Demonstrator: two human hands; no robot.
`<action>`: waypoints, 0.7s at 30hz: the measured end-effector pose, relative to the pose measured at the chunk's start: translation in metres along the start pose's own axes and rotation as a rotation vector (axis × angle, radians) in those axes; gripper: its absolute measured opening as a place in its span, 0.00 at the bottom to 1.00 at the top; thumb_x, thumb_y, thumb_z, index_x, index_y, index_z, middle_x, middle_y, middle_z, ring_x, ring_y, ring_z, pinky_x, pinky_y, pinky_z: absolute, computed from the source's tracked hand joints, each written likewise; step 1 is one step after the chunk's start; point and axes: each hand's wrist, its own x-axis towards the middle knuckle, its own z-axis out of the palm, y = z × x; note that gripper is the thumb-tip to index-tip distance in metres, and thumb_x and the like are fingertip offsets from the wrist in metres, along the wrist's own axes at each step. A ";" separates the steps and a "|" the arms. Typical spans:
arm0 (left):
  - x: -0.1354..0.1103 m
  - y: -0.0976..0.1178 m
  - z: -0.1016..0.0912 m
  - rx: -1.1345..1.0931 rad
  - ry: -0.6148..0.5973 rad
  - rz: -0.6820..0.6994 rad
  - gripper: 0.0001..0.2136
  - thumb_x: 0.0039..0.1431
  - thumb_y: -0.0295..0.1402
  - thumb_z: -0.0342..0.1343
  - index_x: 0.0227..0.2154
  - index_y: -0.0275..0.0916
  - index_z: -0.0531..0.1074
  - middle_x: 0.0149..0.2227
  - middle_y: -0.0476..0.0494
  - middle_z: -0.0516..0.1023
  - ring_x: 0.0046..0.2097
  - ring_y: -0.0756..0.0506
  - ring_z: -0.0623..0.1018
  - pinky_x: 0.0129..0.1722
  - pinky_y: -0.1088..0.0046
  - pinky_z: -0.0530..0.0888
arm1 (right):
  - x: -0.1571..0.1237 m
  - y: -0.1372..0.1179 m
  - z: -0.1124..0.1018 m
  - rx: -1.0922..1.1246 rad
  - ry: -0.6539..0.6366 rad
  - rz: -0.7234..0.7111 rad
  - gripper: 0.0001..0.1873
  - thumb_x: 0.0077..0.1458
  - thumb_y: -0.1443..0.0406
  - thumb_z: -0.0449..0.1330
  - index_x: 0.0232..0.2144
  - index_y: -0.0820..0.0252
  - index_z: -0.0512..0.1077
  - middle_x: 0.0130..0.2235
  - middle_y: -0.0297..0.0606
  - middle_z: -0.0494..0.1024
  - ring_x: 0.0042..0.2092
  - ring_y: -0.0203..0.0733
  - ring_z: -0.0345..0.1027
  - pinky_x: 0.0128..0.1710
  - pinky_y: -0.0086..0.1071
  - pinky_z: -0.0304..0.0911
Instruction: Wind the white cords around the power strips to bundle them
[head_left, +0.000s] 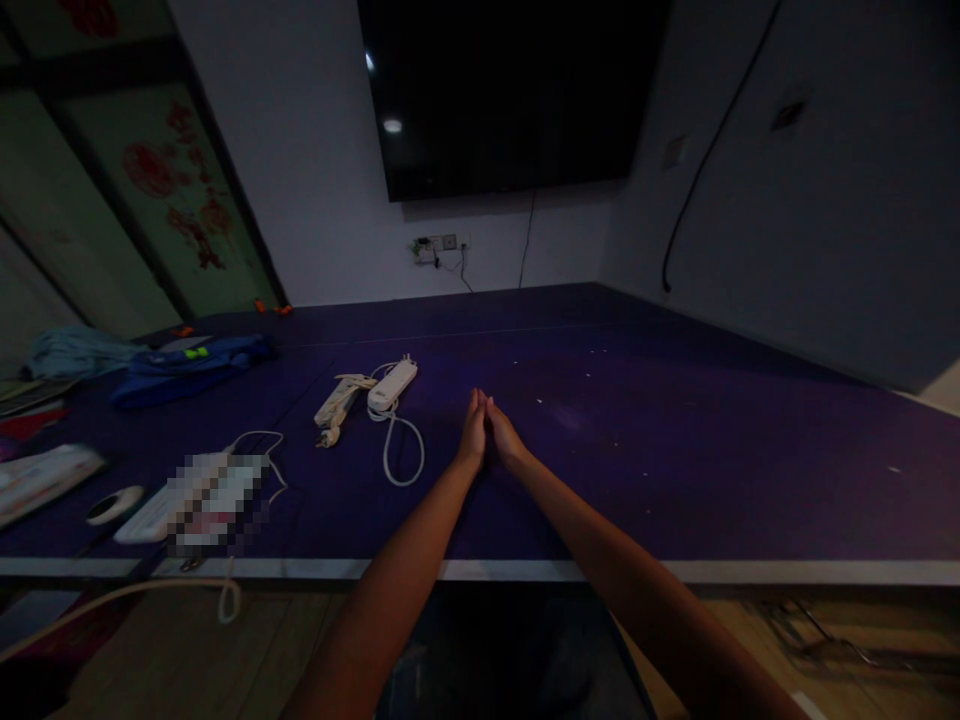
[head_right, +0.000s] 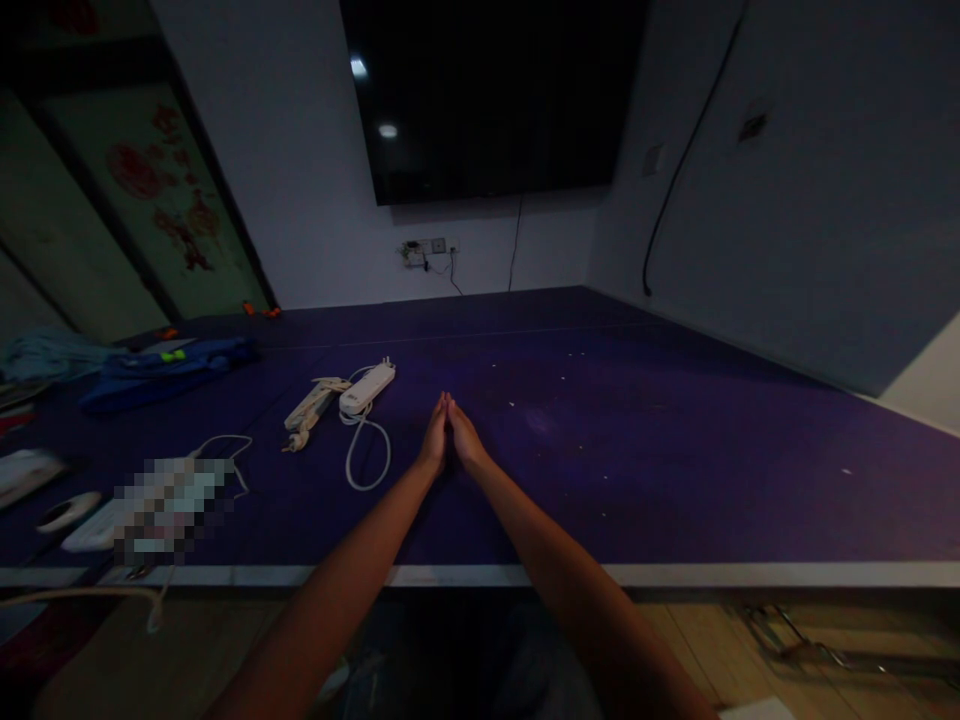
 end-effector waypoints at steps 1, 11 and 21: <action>0.000 0.000 0.000 0.001 -0.002 0.000 0.24 0.61 0.42 0.44 0.60 0.43 0.56 0.64 0.44 0.51 0.65 0.45 0.49 0.62 0.67 0.49 | 0.000 -0.001 0.000 0.004 0.006 -0.001 0.25 0.50 0.47 0.55 0.43 0.54 0.74 0.51 0.36 0.73 0.58 0.43 0.59 0.60 0.41 0.49; -0.006 -0.006 0.010 0.012 -0.072 -0.006 0.23 0.61 0.42 0.45 0.58 0.44 0.60 0.62 0.45 0.57 0.64 0.43 0.53 0.62 0.65 0.50 | 0.005 -0.014 -0.009 0.017 0.121 0.007 0.26 0.49 0.46 0.55 0.45 0.53 0.73 0.54 0.35 0.70 0.60 0.43 0.56 0.61 0.40 0.49; 0.004 0.003 -0.001 -0.023 0.013 -0.025 0.20 0.60 0.41 0.48 0.54 0.43 0.63 0.60 0.40 0.59 0.60 0.41 0.61 0.59 0.54 0.57 | -0.001 -0.008 -0.001 -0.014 0.002 0.014 0.25 0.47 0.46 0.57 0.41 0.54 0.75 0.49 0.36 0.75 0.57 0.45 0.61 0.61 0.42 0.48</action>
